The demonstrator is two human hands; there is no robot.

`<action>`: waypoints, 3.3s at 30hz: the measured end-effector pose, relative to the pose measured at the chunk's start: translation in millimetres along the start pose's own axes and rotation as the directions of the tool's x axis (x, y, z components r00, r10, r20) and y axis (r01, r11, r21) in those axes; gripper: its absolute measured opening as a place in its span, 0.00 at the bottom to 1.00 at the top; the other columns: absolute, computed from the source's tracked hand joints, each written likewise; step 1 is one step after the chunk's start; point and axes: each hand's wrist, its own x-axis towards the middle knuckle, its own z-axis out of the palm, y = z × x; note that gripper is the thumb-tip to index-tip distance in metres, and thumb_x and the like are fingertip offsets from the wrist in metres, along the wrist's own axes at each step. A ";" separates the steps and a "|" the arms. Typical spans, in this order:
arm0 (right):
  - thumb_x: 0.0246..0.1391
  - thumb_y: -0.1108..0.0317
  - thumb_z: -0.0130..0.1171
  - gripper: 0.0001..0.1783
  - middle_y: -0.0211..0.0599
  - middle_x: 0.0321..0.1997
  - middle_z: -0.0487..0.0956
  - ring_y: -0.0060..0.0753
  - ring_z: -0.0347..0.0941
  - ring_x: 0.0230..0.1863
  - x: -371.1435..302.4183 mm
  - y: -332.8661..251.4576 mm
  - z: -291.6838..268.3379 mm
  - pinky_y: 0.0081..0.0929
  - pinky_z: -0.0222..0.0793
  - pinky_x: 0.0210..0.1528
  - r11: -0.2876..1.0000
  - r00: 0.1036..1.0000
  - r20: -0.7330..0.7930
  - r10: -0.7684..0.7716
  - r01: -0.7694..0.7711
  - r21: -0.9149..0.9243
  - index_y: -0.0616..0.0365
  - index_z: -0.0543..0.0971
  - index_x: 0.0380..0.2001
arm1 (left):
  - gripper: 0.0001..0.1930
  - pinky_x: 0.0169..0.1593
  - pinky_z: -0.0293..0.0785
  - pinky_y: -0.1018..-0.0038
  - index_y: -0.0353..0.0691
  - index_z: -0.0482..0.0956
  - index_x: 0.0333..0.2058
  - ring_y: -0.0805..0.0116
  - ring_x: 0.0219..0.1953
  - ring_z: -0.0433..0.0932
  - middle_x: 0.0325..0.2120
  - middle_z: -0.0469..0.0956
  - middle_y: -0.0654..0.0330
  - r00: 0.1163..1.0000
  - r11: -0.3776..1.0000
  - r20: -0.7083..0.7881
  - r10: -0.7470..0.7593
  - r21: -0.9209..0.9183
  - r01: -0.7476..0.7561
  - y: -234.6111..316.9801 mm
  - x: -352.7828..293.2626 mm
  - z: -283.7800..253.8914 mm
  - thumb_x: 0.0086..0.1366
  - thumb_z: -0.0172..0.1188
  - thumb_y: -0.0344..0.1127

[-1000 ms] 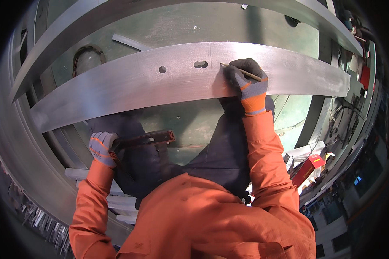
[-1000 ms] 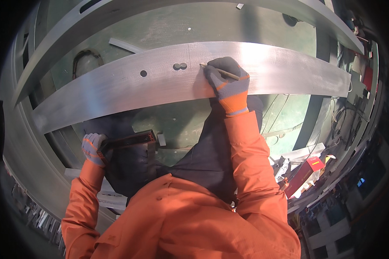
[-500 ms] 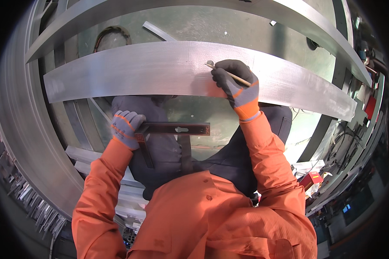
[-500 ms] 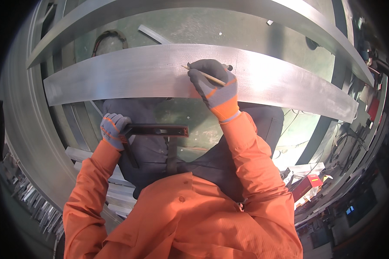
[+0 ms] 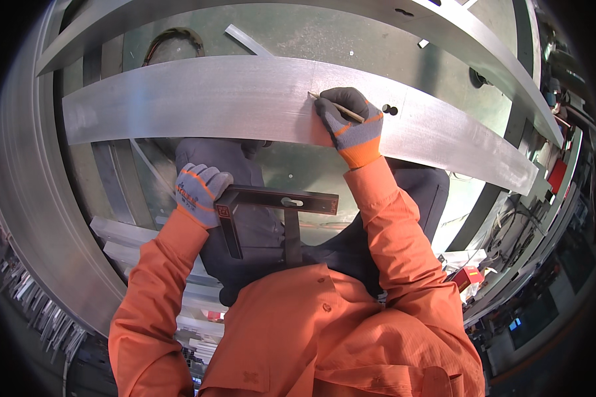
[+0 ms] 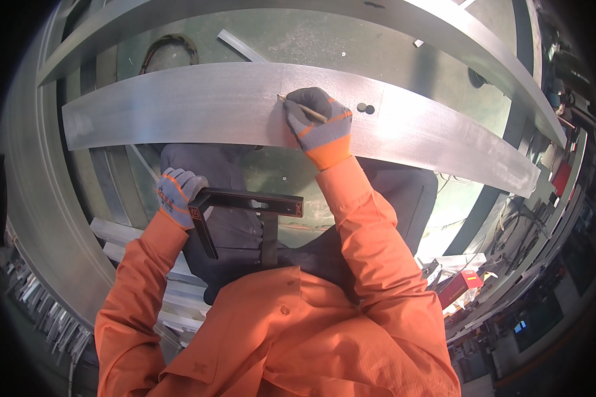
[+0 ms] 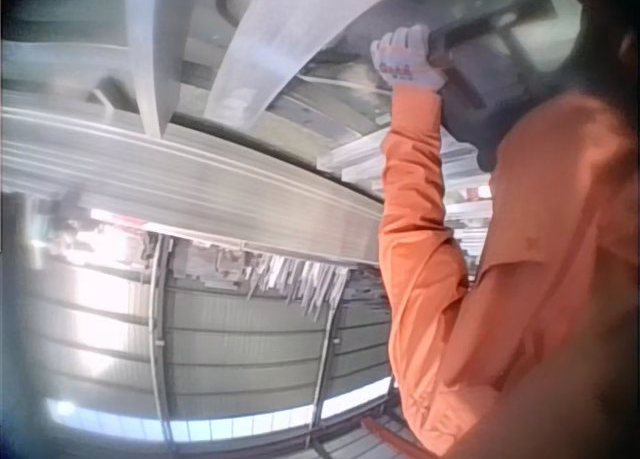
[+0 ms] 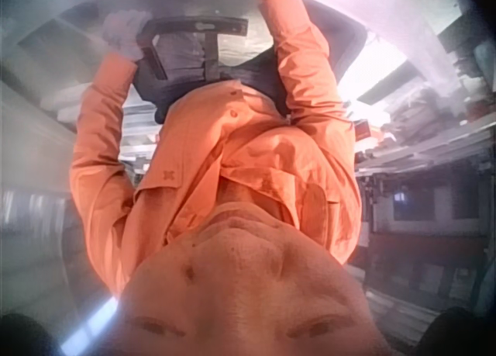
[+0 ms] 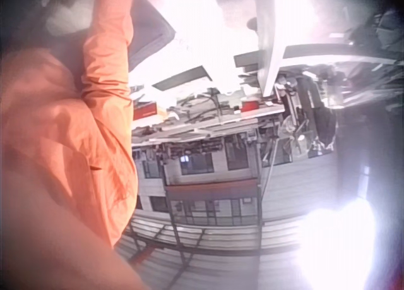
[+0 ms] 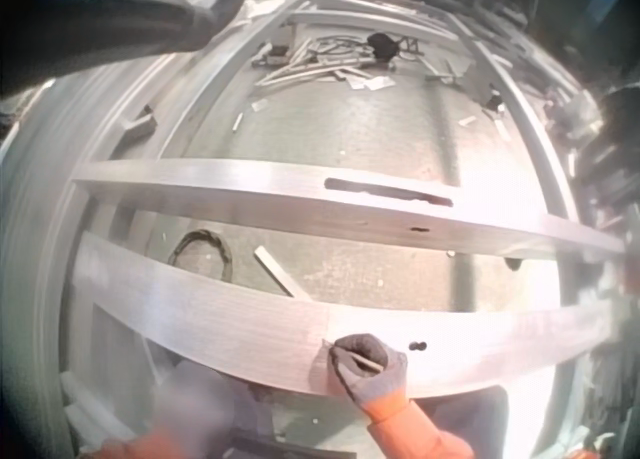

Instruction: The person measures and marks a curved metal sheet with a square and pencil, then uses a power drill to fasten screws into the sheet. The person also handles a long metal frame and places it on the floor.

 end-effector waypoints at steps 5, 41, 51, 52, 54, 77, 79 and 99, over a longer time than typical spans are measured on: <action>0.53 0.64 0.68 0.09 0.38 0.26 0.85 0.32 0.83 0.28 1.3 -0.6 -0.5 0.28 0.77 0.34 1.000 1.000 0.021 -0.001 0.001 -0.003 0.59 0.85 0.31 | 0.12 0.30 0.63 0.64 0.49 0.73 0.21 0.60 0.23 0.71 0.17 0.66 0.63 0.994 1.000 -0.104 0.018 -0.005 -0.018 6.4 10.7 -3.2 0.37 0.66 0.38; 0.50 0.45 0.67 0.32 0.38 0.53 0.80 0.49 0.73 0.59 -208.8 -58.2 -118.2 0.46 0.66 0.62 0.874 0.981 0.106 -0.165 0.195 -0.445 0.42 0.75 0.57 | 0.15 0.45 0.79 0.61 0.40 0.83 0.38 0.49 0.39 0.84 0.34 0.84 0.50 0.978 0.988 0.153 -0.140 0.086 0.129 7.7 -6.3 14.1 0.49 0.68 0.31; 0.49 0.47 0.70 0.36 0.36 0.55 0.77 0.43 0.75 0.58 -341.8 -35.3 -205.4 0.42 0.70 0.56 0.806 0.998 -0.049 0.045 -0.066 -0.589 0.42 0.73 0.61 | 0.08 0.34 0.76 0.59 0.41 0.86 0.32 0.47 0.29 0.83 0.25 0.84 0.54 0.840 0.923 0.390 0.377 -0.235 -0.305 218.1 100.7 24.9 0.53 0.66 0.34; 0.49 0.49 0.70 0.36 0.36 0.53 0.78 0.44 0.77 0.55 -360.7 -27.5 -220.6 0.42 0.72 0.54 0.806 0.994 -0.071 0.087 -0.112 -0.582 0.42 0.73 0.61 | 0.08 0.34 0.76 0.58 0.41 0.86 0.32 0.47 0.29 0.82 0.26 0.84 0.54 0.790 0.883 0.395 0.469 -0.181 -0.434 295.2 92.3 3.5 0.53 0.66 0.34; 0.49 0.50 0.70 0.35 0.37 0.52 0.78 0.46 0.79 0.53 -398.7 -27.6 -250.8 0.42 0.75 0.52 0.809 0.982 -0.121 0.142 -0.186 -0.558 0.41 0.73 0.61 | 0.20 0.45 0.77 0.60 0.41 0.84 0.46 0.45 0.42 0.81 0.40 0.84 0.49 0.743 0.875 0.473 0.473 -0.155 -0.458 344.4 96.6 2.7 0.52 0.68 0.34; 0.60 0.63 0.55 0.26 0.47 0.62 0.76 0.49 0.77 0.61 -685.5 289.5 -559.1 0.38 0.77 0.58 0.351 -0.632 -0.565 0.531 -0.442 0.825 0.53 0.72 0.61 | 0.30 0.54 0.76 0.63 0.42 0.72 0.64 0.55 0.55 0.76 0.57 0.75 0.46 0.790 0.971 0.571 0.223 -0.058 -0.232 308.0 114.5 201.6 0.65 0.68 0.38; 0.58 0.61 0.59 0.27 0.49 0.61 0.77 0.50 0.78 0.60 -616.3 231.7 -569.0 0.41 0.78 0.57 0.480 -0.515 -0.563 0.646 -0.300 0.824 0.53 0.72 0.61 | 0.30 0.54 0.76 0.63 0.42 0.72 0.64 0.54 0.54 0.76 0.57 0.75 0.46 0.847 0.982 0.503 0.174 -0.025 -0.187 307.9 118.6 188.4 0.65 0.68 0.38; 0.53 0.48 0.64 0.39 0.59 0.59 0.77 0.56 0.76 0.59 -620.3 190.0 -529.6 0.43 0.74 0.60 0.671 -0.539 -0.651 0.534 -0.198 0.715 0.61 0.71 0.62 | 0.27 0.56 0.75 0.61 0.41 0.77 0.59 0.52 0.54 0.78 0.53 0.79 0.47 0.855 0.983 0.490 0.173 -0.033 -0.180 305.3 117.6 193.0 0.61 0.69 0.41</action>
